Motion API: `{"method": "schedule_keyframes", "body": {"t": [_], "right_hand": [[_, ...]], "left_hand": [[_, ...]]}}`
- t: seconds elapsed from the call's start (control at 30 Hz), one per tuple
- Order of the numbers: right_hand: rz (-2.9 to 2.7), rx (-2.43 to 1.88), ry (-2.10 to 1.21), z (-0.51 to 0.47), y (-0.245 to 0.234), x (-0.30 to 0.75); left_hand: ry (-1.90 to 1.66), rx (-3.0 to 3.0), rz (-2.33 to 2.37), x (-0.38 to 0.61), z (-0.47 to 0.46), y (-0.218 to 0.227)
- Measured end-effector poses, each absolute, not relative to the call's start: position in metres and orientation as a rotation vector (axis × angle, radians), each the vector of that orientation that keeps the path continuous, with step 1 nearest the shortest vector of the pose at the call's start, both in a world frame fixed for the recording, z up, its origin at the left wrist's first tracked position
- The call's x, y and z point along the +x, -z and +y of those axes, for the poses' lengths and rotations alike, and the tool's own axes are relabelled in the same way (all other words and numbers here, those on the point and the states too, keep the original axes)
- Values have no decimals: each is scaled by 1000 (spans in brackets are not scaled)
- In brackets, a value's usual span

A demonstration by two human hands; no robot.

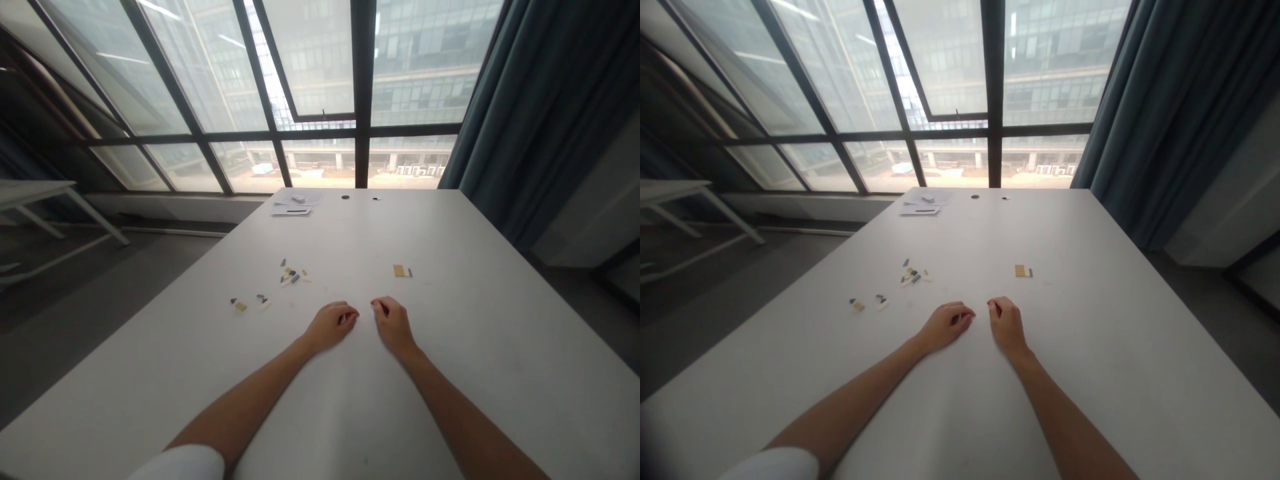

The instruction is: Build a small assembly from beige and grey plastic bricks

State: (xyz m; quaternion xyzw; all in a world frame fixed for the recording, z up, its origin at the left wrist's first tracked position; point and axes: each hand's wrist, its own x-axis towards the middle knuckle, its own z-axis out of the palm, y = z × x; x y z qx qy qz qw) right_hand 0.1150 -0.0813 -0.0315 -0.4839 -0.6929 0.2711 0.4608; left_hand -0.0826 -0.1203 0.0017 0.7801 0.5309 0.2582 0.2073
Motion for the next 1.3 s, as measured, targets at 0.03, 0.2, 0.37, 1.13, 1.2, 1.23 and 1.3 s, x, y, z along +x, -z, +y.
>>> {"method": "schedule_keyframes", "body": {"t": [0.03, 0.2, 0.37, 1.13, 1.2, 1.23, 1.3], "right_hand": [[-1705, -1192, -669, -81, 32, 115], [-1716, -1197, -668, -80, 32, 114], [-1723, -1208, -656, -79, 31, 114], [-1763, -1221, -629, -79, 32, 117], [-1762, -1221, -633, -79, 31, 118], [-1763, -1220, -636, -79, 30, 118], [-1763, -1217, -641, -79, 30, 118]], "left_hand": [[-724, 2171, 1477, -83, -120, -1], [-734, 2179, 1460, -84, -119, 3], [-873, 2184, 1503, -93, -114, 3], [-899, 2000, 2296, -130, -94, -8], [-828, 1962, 2461, -139, -91, -10], [-783, 1933, 2547, -143, -90, -9], [-680, 1895, 2655, -150, -87, -7]]}}
